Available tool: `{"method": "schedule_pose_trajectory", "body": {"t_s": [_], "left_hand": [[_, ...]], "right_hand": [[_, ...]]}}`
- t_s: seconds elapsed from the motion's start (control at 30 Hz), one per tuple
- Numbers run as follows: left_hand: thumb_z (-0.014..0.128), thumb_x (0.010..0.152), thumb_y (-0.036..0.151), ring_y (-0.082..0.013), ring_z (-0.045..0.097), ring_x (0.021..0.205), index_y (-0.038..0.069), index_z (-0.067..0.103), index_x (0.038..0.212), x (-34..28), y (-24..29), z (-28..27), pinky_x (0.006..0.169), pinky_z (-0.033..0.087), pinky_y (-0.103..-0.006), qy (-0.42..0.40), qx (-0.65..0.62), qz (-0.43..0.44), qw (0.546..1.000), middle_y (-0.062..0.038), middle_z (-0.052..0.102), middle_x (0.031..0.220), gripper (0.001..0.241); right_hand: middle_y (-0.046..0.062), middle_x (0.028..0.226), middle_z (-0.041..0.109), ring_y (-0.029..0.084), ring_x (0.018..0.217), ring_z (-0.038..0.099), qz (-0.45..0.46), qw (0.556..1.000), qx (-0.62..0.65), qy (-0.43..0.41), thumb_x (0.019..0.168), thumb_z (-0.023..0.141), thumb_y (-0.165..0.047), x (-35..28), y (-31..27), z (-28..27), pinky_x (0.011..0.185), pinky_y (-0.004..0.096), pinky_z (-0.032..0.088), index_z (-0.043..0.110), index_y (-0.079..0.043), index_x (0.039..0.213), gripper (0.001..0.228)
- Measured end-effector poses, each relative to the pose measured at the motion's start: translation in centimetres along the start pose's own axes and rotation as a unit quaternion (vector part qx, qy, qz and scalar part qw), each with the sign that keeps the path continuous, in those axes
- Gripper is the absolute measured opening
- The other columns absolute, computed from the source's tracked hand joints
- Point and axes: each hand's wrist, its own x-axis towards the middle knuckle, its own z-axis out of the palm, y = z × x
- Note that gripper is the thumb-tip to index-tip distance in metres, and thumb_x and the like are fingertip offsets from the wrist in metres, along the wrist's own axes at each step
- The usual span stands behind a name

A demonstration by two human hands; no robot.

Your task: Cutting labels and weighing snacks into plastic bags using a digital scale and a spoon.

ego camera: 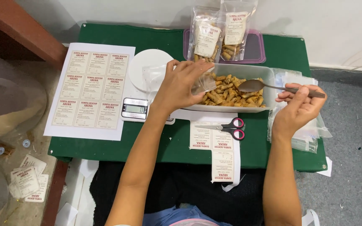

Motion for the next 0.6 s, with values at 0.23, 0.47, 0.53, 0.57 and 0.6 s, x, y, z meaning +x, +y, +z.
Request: {"method": "schedule_pose_trajectory", "body": {"t_s": [0.23,0.47,0.53,0.57,0.6], "left_hand": [[0.08,0.077,0.028,-0.0281,0.06,0.118,0.022,0.049,0.147,0.1,-0.7,0.1,0.102,0.032,-0.0467,0.012,-0.024,0.012,1.0,-0.007,0.065,0.14,0.077],[0.089,0.065,0.026,-0.0418,0.066,0.117,0.025,0.063,0.138,-1.0,-0.7,0.2,0.105,0.034,-0.06,0.064,-0.101,-0.003,0.993,-0.017,0.07,0.131,0.077],[0.089,0.066,0.028,-0.0402,0.066,0.118,0.027,0.062,0.139,-1.0,-0.8,0.5,0.106,0.035,-0.059,0.068,-0.094,-0.005,0.993,-0.015,0.069,0.132,0.078],[0.089,0.067,0.029,-0.0401,0.066,0.118,0.027,0.063,0.139,-0.9,-0.9,0.6,0.106,0.035,-0.0591,0.068,-0.098,-0.004,0.993,-0.016,0.069,0.132,0.077],[0.089,0.067,0.03,-0.04,0.065,0.118,0.026,0.064,0.139,-0.9,-0.9,0.6,0.105,0.035,-0.0593,0.068,-0.101,-0.003,0.993,-0.017,0.069,0.133,0.076]], "right_hand": [[0.021,0.093,0.064,0.018,0.058,0.057,0.042,0.994,-0.048,-0.091,0.116,0.04,-0.014,-0.6,0.1,3.1,0.055,0.026,0.047,0.036,-0.009,0.127,0.013],[0.019,0.089,0.067,0.014,0.058,0.058,-0.007,0.995,-0.026,-0.093,0.119,0.041,-0.012,0.2,0.8,4.8,0.055,0.022,0.049,0.036,-0.005,0.129,0.013],[0.019,0.09,0.067,0.014,0.058,0.057,-0.017,0.995,-0.029,-0.091,0.119,0.041,-0.012,0.4,1.4,5.0,0.055,0.022,0.049,0.036,-0.006,0.13,0.014],[0.019,0.088,0.066,0.015,0.057,0.056,-0.01,0.994,-0.018,-0.108,0.118,0.041,-0.013,0.4,2.4,5.0,0.054,0.022,0.048,0.037,-0.006,0.13,0.014],[0.019,0.087,0.066,0.015,0.056,0.055,-0.004,0.992,-0.007,-0.126,0.118,0.042,-0.014,0.4,3.5,4.9,0.052,0.023,0.047,0.038,-0.007,0.13,0.015]]}}
